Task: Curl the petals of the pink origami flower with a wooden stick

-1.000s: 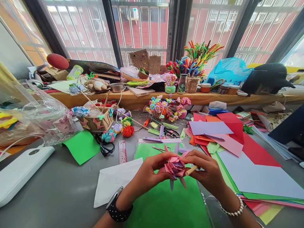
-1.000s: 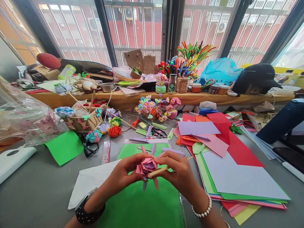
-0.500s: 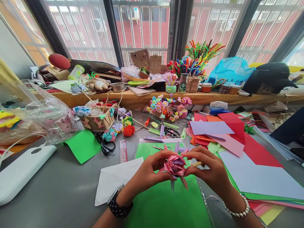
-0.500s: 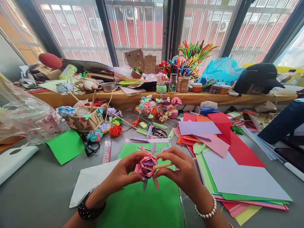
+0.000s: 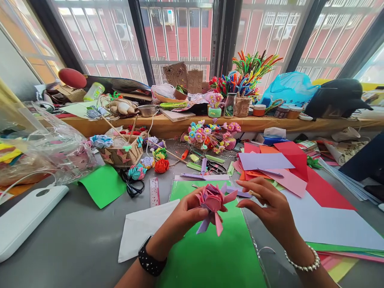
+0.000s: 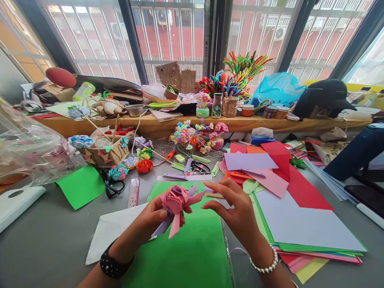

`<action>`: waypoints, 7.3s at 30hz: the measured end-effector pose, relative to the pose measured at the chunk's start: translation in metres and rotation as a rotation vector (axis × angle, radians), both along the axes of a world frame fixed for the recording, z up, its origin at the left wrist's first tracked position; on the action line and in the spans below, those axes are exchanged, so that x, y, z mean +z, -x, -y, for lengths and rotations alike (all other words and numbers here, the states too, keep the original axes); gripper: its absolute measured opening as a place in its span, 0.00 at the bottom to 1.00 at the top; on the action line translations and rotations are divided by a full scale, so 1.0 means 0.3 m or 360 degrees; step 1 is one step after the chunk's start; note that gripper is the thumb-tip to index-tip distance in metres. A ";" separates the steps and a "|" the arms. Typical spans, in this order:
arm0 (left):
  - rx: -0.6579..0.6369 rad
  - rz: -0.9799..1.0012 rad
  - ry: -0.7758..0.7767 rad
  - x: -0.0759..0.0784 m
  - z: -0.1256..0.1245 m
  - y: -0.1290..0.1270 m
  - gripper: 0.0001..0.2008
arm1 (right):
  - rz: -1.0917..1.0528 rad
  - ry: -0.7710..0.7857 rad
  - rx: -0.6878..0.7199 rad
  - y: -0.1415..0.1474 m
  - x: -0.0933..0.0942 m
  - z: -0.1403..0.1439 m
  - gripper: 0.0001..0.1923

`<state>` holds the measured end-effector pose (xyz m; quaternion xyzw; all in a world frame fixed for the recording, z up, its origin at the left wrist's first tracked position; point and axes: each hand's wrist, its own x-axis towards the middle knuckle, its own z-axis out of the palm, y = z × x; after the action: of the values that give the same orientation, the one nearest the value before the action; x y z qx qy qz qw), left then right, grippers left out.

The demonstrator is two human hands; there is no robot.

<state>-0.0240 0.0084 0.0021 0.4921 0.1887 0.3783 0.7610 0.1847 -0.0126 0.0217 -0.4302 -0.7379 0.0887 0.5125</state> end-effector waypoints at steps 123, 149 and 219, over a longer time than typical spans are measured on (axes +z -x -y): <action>0.0827 -0.0754 -0.1743 0.007 0.046 -0.034 0.01 | 0.0185 -0.0013 0.0684 0.057 0.001 0.032 0.03; 0.0961 -0.0620 -0.1851 0.007 0.051 -0.032 0.07 | 0.0307 -0.0312 0.0581 0.059 0.002 0.043 0.04; 0.0145 -0.1115 -0.0757 -0.015 -0.016 -0.009 0.05 | 0.0410 0.0961 0.0559 0.057 -0.042 -0.013 0.03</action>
<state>-0.0212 0.0131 -0.0022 0.7440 0.3649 0.2543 0.4986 0.1675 -0.0086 0.0091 -0.4365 -0.7994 0.3340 0.2425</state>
